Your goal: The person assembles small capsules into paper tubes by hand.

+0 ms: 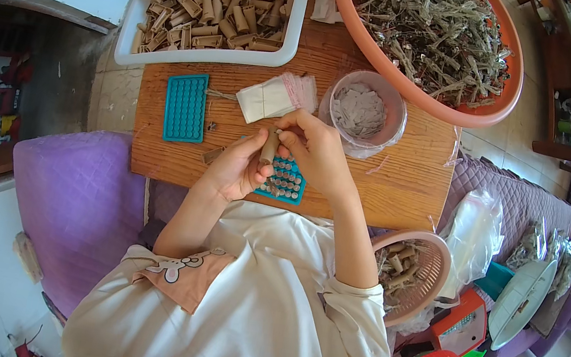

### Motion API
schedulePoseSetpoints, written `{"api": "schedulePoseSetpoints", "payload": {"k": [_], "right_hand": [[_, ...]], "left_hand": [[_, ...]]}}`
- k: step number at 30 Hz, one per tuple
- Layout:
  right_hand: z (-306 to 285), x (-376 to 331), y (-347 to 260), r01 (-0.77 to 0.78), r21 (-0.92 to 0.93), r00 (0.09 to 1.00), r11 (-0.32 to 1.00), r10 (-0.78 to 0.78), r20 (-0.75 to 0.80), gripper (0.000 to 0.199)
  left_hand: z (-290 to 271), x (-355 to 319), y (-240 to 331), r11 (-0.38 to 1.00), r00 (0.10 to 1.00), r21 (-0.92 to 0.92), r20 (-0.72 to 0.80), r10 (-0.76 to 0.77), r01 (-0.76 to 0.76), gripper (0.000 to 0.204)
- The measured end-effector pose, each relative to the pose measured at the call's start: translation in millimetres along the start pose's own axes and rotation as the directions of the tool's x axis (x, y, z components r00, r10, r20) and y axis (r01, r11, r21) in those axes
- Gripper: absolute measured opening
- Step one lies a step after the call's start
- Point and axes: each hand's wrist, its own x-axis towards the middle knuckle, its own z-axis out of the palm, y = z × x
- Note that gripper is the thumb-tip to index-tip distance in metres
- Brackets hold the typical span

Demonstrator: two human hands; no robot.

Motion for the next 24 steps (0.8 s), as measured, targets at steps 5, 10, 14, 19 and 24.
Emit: {"api": "schedulePoseSetpoints", "payload": {"k": [5,10,14,19,24], "right_hand": [[-4.1,-2.9,-4.7,0.142,-0.113,0.990,0.983,-0.142,0.011,0.009],[-6.1,-3.7,-10.3,0.173,-0.176,0.983,0.969,-0.180,-0.025,0.011],[-1.2,4.3,-3.5,0.362,-0.310,0.908,0.879,-0.408,-0.098,0.009],[21.1,-8.2,-2.2,-0.017,0.592,0.954,0.806,0.190,-0.231,0.028],[39.2,-29.2,-25.6,-0.149,0.851,0.979,0.503,0.197,0.054,0.037]], "left_hand": [[3.8,0.4,-3.1,0.995,0.998,0.084,0.025,0.050,-0.052,0.028],[4.8,0.7,-9.4,0.977,0.996,0.197,-0.001,0.087,-0.086,0.028],[13.1,-7.6,5.6,0.800,0.933,0.543,-0.079,0.352,-0.256,0.032],[21.8,-8.2,11.6,0.020,0.435,0.724,0.393,0.810,-0.690,0.024],[14.7,-9.9,4.4,-0.749,0.188,0.494,0.867,0.461,-0.441,0.027]]}}
